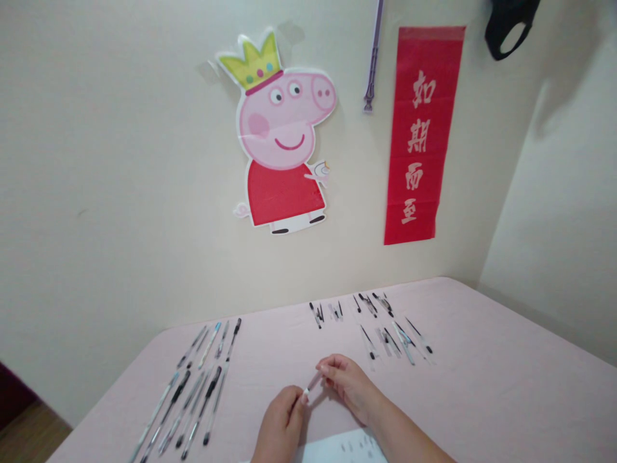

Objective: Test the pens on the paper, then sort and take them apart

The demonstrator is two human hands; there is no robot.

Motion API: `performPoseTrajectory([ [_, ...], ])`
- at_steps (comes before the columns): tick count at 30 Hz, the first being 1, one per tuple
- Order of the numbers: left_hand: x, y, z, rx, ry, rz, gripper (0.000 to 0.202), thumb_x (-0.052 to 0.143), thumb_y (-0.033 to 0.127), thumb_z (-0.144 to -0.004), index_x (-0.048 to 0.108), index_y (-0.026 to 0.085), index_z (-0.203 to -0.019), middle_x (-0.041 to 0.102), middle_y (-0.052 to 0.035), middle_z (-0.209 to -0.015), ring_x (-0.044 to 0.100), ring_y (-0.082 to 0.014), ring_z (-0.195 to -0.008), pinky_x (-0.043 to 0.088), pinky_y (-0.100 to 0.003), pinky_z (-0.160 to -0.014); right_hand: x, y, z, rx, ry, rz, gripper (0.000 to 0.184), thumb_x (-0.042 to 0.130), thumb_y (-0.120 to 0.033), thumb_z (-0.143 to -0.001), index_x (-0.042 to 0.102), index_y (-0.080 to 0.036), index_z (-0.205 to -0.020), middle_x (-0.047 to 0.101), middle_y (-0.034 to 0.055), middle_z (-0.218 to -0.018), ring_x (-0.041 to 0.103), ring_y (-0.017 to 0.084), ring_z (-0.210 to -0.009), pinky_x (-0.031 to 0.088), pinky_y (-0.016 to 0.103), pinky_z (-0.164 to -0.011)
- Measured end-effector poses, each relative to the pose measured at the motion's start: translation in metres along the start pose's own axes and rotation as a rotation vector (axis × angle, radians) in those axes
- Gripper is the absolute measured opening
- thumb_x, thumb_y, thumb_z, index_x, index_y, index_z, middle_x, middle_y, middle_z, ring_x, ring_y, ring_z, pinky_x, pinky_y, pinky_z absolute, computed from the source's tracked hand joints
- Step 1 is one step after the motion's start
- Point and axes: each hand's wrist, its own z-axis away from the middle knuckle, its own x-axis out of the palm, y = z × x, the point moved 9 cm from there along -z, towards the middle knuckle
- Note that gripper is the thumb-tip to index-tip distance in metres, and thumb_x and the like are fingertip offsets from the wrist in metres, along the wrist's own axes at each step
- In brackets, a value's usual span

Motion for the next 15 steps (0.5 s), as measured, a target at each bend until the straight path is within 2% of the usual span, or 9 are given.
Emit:
performPoseTrajectory([
  [5,-0.0009,-0.0001,-0.0005,0.005,0.004,0.013,0.036,0.034,0.044,-0.089,0.055,0.019,-0.072,0.058,-0.0023,-0.070,0.054,-0.0172,-0.071,0.037,-0.026,-0.066,0.0043,-0.0033,0.0039,0.036,-0.027,-0.016,0.034,0.085,-0.032,-0.049,0.068,-0.016,-0.075,0.058,-0.0037,-0.061,0.048,0.007,-0.053,0.035,0.020,-0.056],
  [8,-0.0010,-0.0005,-0.0002,-0.001,0.000,0.023,0.037,0.033,0.044,-0.089,0.055,0.019,-0.073,0.058,-0.0024,-0.070,0.054,-0.0171,-0.071,0.037,-0.026,-0.067,0.0051,-0.0028,0.0027,0.013,-0.046,-0.021,0.036,0.083,-0.033,-0.053,0.068,-0.017,-0.082,0.062,-0.0014,-0.070,0.050,0.008,-0.057,0.037,0.021,-0.058],
  [12,-0.0003,-0.0008,0.0001,0.003,-0.007,0.021,0.037,0.034,0.045,-0.089,0.055,0.019,-0.074,0.059,-0.0024,-0.071,0.054,-0.0170,-0.071,0.038,-0.026,-0.067,-0.0016,0.0005,-0.0014,-0.025,0.013,0.029,0.033,0.082,-0.038,-0.054,0.065,-0.015,-0.071,0.061,-0.0014,-0.065,0.048,0.008,-0.055,0.036,0.021,-0.056],
  [15,-0.0005,-0.0013,0.0000,0.003,-0.005,0.017,0.037,0.034,0.045,-0.089,0.055,0.019,-0.074,0.058,-0.0021,-0.071,0.054,-0.0166,-0.071,0.037,-0.025,-0.066,-0.0021,0.0020,-0.0010,0.000,0.022,0.018,0.035,0.084,-0.036,-0.050,0.064,-0.015,-0.067,0.058,-0.0027,-0.059,0.048,0.007,-0.053,0.035,0.020,-0.054],
])
